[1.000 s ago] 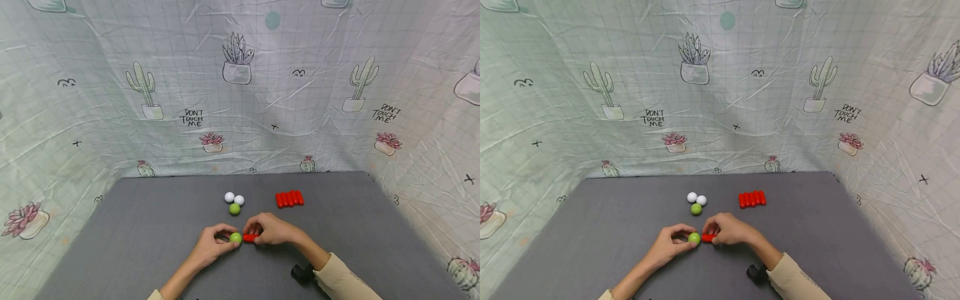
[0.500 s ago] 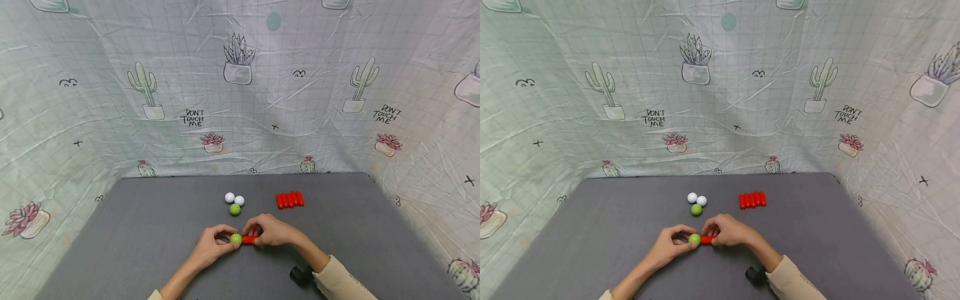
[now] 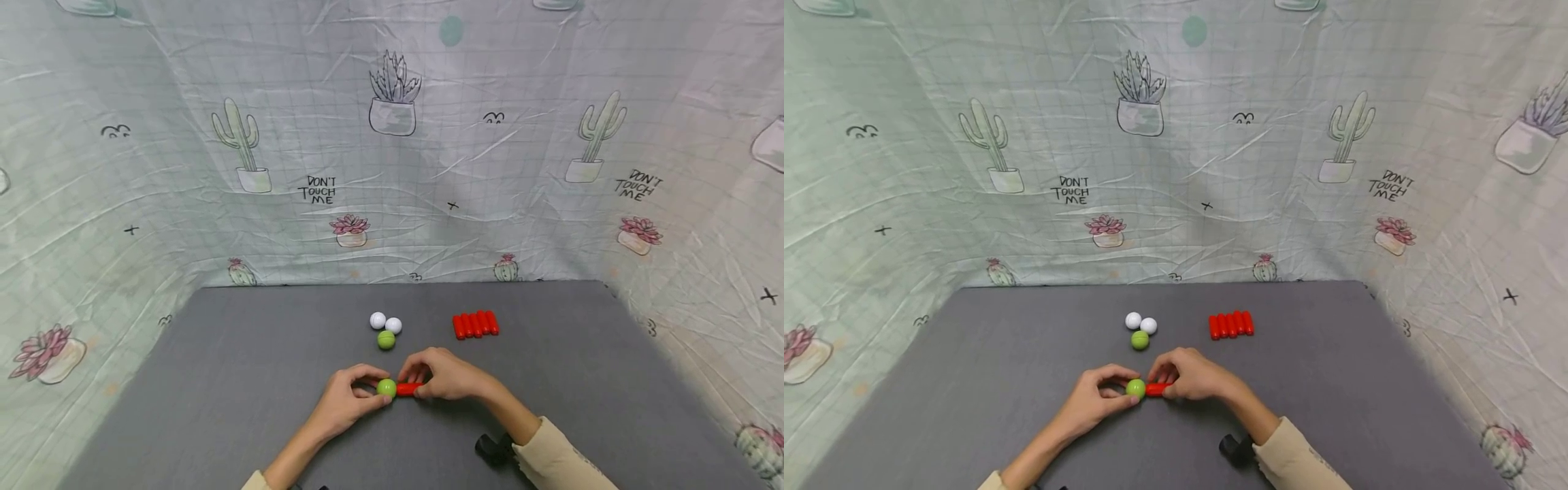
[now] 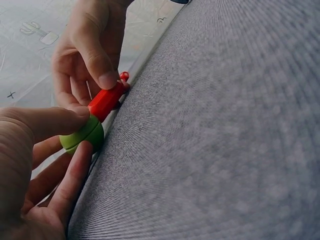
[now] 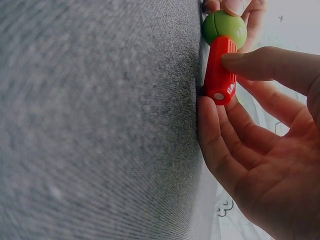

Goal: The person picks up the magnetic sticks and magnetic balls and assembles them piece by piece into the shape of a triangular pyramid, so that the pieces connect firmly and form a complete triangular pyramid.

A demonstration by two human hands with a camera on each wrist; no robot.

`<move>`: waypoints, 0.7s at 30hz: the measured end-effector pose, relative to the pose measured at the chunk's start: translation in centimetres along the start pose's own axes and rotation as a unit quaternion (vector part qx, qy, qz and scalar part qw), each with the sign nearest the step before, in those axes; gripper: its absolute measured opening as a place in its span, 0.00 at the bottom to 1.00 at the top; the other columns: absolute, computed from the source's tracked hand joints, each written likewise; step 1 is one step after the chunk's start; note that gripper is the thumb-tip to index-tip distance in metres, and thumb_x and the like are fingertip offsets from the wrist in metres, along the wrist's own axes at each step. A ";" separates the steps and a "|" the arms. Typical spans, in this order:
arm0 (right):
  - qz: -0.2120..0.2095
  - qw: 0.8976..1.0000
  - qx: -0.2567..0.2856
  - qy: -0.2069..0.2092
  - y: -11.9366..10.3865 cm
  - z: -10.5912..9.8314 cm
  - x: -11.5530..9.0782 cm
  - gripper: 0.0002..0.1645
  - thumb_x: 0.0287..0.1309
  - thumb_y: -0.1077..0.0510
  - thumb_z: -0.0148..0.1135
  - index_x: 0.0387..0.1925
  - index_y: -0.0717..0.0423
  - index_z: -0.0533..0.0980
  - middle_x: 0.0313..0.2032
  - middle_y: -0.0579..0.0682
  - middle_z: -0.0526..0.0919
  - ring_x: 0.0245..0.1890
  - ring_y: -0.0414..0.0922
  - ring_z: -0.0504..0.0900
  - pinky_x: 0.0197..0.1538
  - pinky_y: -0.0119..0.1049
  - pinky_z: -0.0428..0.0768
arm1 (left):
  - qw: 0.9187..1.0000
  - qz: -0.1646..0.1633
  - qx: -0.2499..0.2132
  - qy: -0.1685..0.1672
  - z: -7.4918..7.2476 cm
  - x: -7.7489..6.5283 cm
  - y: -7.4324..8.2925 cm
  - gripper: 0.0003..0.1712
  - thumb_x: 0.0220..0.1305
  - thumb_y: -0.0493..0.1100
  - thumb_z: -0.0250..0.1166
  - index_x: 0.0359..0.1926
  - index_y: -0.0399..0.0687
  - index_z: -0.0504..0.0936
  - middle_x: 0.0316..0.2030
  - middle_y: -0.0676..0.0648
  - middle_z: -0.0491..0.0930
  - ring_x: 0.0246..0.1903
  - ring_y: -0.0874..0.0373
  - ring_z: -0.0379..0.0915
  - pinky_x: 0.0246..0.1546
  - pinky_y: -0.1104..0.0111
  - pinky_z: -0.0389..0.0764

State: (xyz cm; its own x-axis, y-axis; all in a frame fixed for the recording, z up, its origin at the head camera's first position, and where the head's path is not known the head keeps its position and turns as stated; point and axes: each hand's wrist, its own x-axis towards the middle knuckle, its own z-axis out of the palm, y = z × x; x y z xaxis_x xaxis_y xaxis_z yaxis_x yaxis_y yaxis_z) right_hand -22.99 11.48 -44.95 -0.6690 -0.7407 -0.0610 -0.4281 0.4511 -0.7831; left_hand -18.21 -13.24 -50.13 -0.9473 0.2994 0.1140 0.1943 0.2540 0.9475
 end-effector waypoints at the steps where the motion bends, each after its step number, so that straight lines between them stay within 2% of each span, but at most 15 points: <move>1: 0.002 1.000 0.001 0.000 0.0 0.0 0.0 0.18 0.51 0.73 0.69 0.44 0.57 0.86 0.35 0.49 0.87 0.35 0.36 0.82 0.42 0.28 0.81 | 1.000 0.002 0.001 -0.001 0.0 0.0 0.0 0.22 0.54 0.40 0.80 0.51 0.42 0.88 0.45 0.42 0.88 0.40 0.63 0.83 0.37 0.74 0.85; 9: 0.005 1.000 0.007 0.002 0.2 -0.1 0.0 0.17 0.52 0.72 0.70 0.44 0.57 0.86 0.35 0.48 0.88 0.35 0.35 0.82 0.43 0.29 0.82 | 1.000 0.005 0.004 0.003 0.0 0.1 0.0 0.22 0.54 0.40 0.80 0.51 0.42 0.88 0.45 0.42 0.88 0.41 0.63 0.83 0.38 0.74 0.85; 13: 0.002 1.000 0.013 0.008 0.3 -0.1 0.0 0.12 0.58 0.67 0.71 0.44 0.57 0.86 0.34 0.47 0.88 0.34 0.35 0.83 0.40 0.29 0.83 | 1.000 0.006 0.006 0.003 0.0 0.1 0.0 0.22 0.54 0.40 0.80 0.51 0.43 0.88 0.45 0.43 0.88 0.41 0.63 0.83 0.38 0.74 0.86; 17: 0.003 1.000 0.004 0.027 0.2 -0.3 0.4 0.10 0.62 0.63 0.69 0.45 0.58 0.85 0.35 0.47 0.88 0.35 0.36 0.83 0.39 0.29 0.83 | 1.000 0.005 0.005 -0.001 0.0 0.1 0.1 0.22 0.55 0.41 0.80 0.51 0.43 0.88 0.45 0.43 0.88 0.41 0.62 0.83 0.38 0.74 0.85; 21: 0.007 0.998 -0.025 0.056 -0.1 -0.8 1.3 0.11 0.61 0.64 0.69 0.46 0.59 0.84 0.37 0.47 0.88 0.36 0.37 0.84 0.41 0.29 0.81 | 1.000 0.004 0.005 -0.004 0.0 0.0 0.0 0.22 0.55 0.41 0.80 0.51 0.43 0.88 0.46 0.42 0.88 0.42 0.62 0.82 0.38 0.74 0.85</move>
State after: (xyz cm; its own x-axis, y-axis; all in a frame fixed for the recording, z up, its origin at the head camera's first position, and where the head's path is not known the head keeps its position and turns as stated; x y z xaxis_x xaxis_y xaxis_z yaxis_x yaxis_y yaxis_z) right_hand -24.34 10.84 -44.42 -0.7375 -0.6753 0.0012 -0.4471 0.4870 -0.7503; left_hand -18.22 -13.25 -50.08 -0.9438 0.3085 0.1186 0.2038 0.2607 0.9436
